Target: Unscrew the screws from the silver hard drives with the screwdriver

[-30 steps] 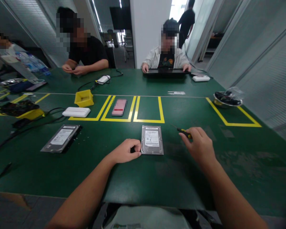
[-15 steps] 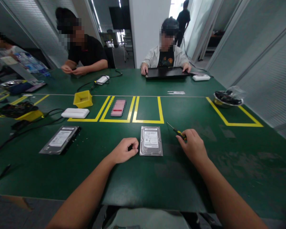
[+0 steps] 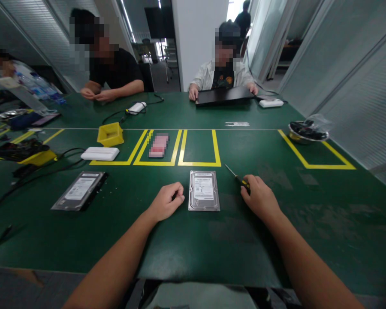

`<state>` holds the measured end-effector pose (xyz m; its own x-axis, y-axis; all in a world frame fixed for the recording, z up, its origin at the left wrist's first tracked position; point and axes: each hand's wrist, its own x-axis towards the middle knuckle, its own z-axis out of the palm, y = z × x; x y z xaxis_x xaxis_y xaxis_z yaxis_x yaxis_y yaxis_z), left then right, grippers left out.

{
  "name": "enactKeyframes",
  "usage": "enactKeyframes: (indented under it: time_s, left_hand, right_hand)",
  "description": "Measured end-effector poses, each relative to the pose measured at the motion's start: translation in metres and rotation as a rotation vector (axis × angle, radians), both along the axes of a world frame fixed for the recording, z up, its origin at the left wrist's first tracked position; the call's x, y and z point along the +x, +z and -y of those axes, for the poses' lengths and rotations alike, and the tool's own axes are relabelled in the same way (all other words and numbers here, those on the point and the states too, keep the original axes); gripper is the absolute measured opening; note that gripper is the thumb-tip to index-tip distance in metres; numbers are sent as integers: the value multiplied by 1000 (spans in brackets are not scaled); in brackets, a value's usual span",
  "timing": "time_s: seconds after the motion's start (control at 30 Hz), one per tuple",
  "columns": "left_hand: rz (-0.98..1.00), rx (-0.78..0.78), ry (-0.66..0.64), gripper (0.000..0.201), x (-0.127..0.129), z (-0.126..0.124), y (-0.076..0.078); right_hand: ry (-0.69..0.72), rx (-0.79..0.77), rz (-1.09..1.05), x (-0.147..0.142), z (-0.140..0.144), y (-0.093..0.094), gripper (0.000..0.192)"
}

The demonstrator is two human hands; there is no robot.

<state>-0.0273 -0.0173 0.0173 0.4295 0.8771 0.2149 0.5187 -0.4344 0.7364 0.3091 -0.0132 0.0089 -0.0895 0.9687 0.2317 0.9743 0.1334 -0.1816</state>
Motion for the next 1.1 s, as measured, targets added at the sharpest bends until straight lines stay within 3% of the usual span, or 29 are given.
enactKeyframes:
  time_s: [0.4,0.93,1.1]
  left_hand:
    - [-227,93,47,15,2,2,0]
    - [-351,166,43,12,2,2,-1]
    - [-368,165,45,10,3,2,1]
  right_hand:
    - [-43,-68,12,3,3,2,30]
    - [-53,-61,44,8,5,2,36]
    - [-16,-32,18,13,4,6,46]
